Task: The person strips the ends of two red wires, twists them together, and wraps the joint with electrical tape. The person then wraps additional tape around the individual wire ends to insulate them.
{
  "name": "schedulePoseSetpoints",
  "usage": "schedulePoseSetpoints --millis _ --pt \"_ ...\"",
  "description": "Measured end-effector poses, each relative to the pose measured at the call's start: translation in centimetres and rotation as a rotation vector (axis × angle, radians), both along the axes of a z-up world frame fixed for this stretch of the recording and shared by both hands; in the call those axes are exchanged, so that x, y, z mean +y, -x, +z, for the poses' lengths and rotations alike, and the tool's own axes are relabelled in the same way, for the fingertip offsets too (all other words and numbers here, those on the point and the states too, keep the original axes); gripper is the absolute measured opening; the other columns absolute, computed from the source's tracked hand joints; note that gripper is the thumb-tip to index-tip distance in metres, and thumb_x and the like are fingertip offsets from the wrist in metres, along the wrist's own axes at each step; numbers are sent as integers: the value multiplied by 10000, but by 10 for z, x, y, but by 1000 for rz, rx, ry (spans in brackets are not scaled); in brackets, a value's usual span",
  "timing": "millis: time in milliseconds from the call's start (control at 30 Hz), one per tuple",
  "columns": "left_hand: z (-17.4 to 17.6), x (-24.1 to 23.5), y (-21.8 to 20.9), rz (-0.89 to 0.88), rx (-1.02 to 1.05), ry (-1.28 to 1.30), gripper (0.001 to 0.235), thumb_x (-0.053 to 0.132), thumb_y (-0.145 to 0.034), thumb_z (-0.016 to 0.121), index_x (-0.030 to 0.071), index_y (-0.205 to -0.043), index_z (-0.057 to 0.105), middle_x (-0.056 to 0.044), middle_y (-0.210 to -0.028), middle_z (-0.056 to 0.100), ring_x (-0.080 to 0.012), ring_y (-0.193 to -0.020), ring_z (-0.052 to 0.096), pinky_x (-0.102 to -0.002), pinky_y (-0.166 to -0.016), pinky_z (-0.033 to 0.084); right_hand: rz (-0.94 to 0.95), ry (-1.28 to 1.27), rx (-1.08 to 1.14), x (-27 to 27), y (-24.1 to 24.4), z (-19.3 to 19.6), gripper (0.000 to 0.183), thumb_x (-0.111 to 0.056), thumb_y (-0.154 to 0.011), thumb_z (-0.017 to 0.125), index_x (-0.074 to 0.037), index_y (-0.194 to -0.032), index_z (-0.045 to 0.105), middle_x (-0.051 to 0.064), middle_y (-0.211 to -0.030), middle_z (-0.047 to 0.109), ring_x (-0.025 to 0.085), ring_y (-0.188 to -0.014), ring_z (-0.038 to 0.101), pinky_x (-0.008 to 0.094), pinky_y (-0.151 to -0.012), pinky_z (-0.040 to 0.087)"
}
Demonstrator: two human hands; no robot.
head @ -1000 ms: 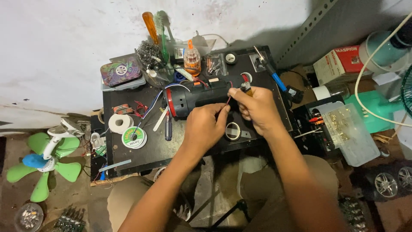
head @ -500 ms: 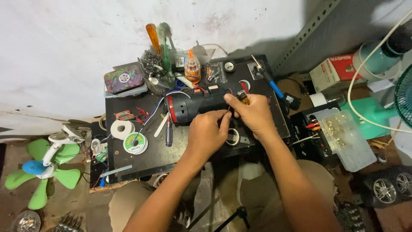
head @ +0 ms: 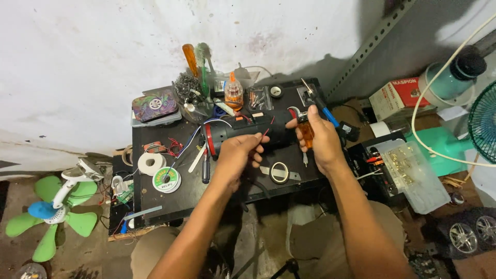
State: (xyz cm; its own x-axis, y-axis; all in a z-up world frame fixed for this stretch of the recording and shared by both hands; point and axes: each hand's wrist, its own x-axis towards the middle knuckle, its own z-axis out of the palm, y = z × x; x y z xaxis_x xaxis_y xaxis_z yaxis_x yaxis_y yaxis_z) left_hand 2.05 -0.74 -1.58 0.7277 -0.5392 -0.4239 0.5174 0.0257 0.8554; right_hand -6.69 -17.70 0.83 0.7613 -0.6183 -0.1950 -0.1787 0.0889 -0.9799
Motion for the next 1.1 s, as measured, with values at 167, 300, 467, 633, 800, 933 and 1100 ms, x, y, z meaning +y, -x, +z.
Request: schedulePoseSetpoints --millis 167,300,467,633,800,933,1100 --pt "-4 -3 4 -86 -9 -23 363 197 -956 662 -114 -1137 705 -131 -827 716 -154 -696 714 -212 -603 594 36 1 10 -14 1 -17 560 -481 -1076 460 18 -1059 716 86 -754 556 133 -559 543 230 -442 475" --pt "-12 -10 7 -114 -83 -81 316 190 -946 687 -76 -1108 744 -166 -857 758 -195 -767 748 -248 -661 595 93 65 43 -15 3 -13 372 -341 -1019 660 13 -1124 614 109 -743 598 145 -457 543 254 -385 437" --pt "-17 -19 11 -105 -141 -162 240 178 -914 705 -5 -1045 787 -128 -804 770 -167 -744 746 -252 -668 603 89 114 86 -8 1 -14 308 -237 -996 689 16 -1129 577 106 -639 593 136 -383 500 255 -325 397" --pt "-12 -21 16 -108 -308 -260 191 191 -897 715 66 -992 823 -78 -701 756 -130 -688 711 -239 -621 573 52 160 150 -13 -7 -31 268 -289 -1045 588 -50 -928 618 27 -570 508 98 -408 465 214 -368 354" --pt "2 -18 22 -93 -421 -333 178 187 -911 709 79 -978 833 -70 -660 746 -117 -646 667 -256 -594 554 64 331 316 -8 -9 -23 526 -466 -956 610 -115 -566 629 50 -416 457 162 -361 410 299 -371 339" --pt "-1 -18 24 -80 -447 -314 178 177 -922 704 70 -984 832 -67 -640 731 -99 -634 630 -253 -569 538 65 362 314 0 -6 -15 484 -436 -911 584 -136 -535 634 44 -412 473 146 -376 399 295 -378 318" --pt "3 -18 21 -87 -434 -317 178 163 -910 727 37 -986 825 -113 -680 749 -122 -669 665 -261 -586 543 178 252 294 -4 -11 -38 384 -324 -885 488 -116 -590 621 55 -456 456 172 -454 478 270 -478 377"
